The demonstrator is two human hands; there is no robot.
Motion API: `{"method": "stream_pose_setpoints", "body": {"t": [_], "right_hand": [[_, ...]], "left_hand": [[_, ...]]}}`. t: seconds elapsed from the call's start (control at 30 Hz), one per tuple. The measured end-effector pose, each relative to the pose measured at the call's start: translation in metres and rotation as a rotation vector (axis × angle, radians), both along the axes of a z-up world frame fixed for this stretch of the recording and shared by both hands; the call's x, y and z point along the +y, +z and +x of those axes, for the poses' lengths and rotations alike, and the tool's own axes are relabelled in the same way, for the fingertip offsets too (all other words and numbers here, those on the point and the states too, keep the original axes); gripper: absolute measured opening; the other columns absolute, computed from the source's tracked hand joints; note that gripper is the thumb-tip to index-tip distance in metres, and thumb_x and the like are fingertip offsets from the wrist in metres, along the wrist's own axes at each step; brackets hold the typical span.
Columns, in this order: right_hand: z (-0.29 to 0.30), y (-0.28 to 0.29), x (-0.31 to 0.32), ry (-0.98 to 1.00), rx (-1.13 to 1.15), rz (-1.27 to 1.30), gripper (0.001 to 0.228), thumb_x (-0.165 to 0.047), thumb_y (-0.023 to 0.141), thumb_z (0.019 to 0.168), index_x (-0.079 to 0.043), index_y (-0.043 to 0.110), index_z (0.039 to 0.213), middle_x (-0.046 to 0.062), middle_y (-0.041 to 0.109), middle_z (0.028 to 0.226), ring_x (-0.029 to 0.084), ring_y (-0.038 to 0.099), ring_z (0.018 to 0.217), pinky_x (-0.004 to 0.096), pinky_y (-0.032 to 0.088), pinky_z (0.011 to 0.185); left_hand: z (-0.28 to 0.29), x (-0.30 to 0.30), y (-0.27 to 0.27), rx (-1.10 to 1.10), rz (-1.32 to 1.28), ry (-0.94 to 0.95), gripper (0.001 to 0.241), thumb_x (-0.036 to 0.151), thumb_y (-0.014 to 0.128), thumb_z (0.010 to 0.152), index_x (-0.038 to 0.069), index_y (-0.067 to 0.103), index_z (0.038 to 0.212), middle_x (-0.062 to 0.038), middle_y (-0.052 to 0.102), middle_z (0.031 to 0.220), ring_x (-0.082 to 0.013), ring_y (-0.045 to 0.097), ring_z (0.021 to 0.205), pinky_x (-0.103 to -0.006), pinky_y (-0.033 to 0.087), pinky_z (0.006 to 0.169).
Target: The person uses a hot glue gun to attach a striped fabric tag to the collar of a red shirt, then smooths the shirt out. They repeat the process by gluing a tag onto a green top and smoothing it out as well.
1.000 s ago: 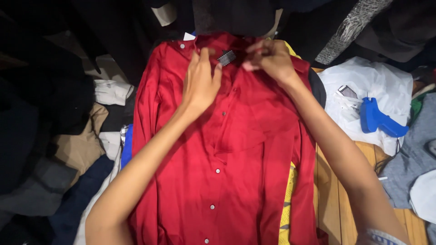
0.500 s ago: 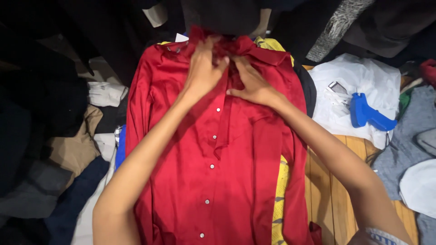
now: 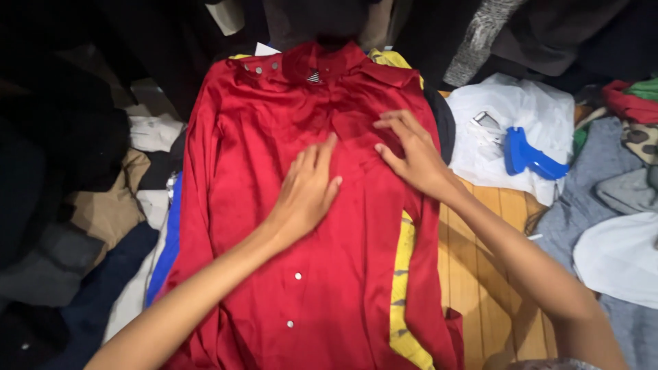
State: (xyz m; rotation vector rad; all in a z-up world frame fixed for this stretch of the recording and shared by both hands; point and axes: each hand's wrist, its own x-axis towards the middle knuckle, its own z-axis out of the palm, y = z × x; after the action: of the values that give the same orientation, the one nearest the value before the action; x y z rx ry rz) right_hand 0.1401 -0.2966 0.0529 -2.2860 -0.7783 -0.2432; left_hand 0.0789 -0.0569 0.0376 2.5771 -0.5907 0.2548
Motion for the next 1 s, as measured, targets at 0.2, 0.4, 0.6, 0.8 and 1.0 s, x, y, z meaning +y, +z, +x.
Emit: {"method": "stream_pose_setpoints", "body": {"t": [0.2,0.4,0.6,0.8,1.0], "right_hand": [[-0.048,-0.007,-0.03,-0.091,-0.007,-0.019,0.034,-0.022,0.07,0.093,-0.013,0.064,0.125,0.013,0.053,0.139,0.042,0.054,0.132,0.051,0.044,0.11],[-0.1,0.005,-0.04,-0.219,0.076,-0.061,0.057,-0.033,0.081,0.08,-0.016,0.056,0.129,0.017,0.041,0.149,0.048,0.049,0.134,0.059,0.044,0.109],[-0.155,-0.005,-0.048,-0.23,0.361,-0.068,0.094,-0.026,0.087,0.073,-0.024,0.037,0.153,0.02,0.042,0.131,0.052,0.061,0.113,0.071,0.053,0.09],[-0.179,-0.027,-0.075,-0.064,0.395,-0.001,0.058,0.001,0.056,0.084,-0.018,0.044,0.138,0.012,0.055,0.14,0.029,0.058,0.127,0.042,0.047,0.099],[-0.164,-0.067,-0.11,0.071,0.457,0.26,0.042,0.018,0.04,0.085,-0.007,0.07,0.1,0.006,0.071,0.09,0.016,0.069,0.086,0.026,0.057,0.082]], "left_hand": [[-0.055,-0.041,-0.018,-0.094,0.011,-0.131,0.042,0.027,0.065,0.096,-0.001,0.061,0.126,-0.016,0.053,0.114,-0.0381,0.055,0.106,-0.0474,0.049,0.088],[-0.089,-0.071,-0.012,0.131,0.028,-0.064,0.06,0.045,0.063,0.095,-0.001,0.048,0.131,-0.021,0.055,0.111,-0.045,0.06,0.107,-0.0536,0.051,0.087],[-0.145,-0.089,0.008,0.265,0.334,-0.075,0.069,0.061,0.065,0.09,0.018,0.048,0.141,-0.017,0.054,0.108,-0.0413,0.064,0.097,-0.0502,0.058,0.069],[-0.168,-0.098,-0.019,0.307,0.504,0.025,0.067,0.064,0.062,0.093,0.029,0.045,0.147,-0.017,0.061,0.11,-0.0349,0.068,0.086,-0.0464,0.058,0.06],[-0.178,-0.084,0.022,0.507,0.225,0.094,0.076,0.035,0.067,0.098,-0.005,0.03,0.15,-0.032,0.04,0.148,-0.0533,0.069,0.095,-0.0621,0.062,0.076]]}}
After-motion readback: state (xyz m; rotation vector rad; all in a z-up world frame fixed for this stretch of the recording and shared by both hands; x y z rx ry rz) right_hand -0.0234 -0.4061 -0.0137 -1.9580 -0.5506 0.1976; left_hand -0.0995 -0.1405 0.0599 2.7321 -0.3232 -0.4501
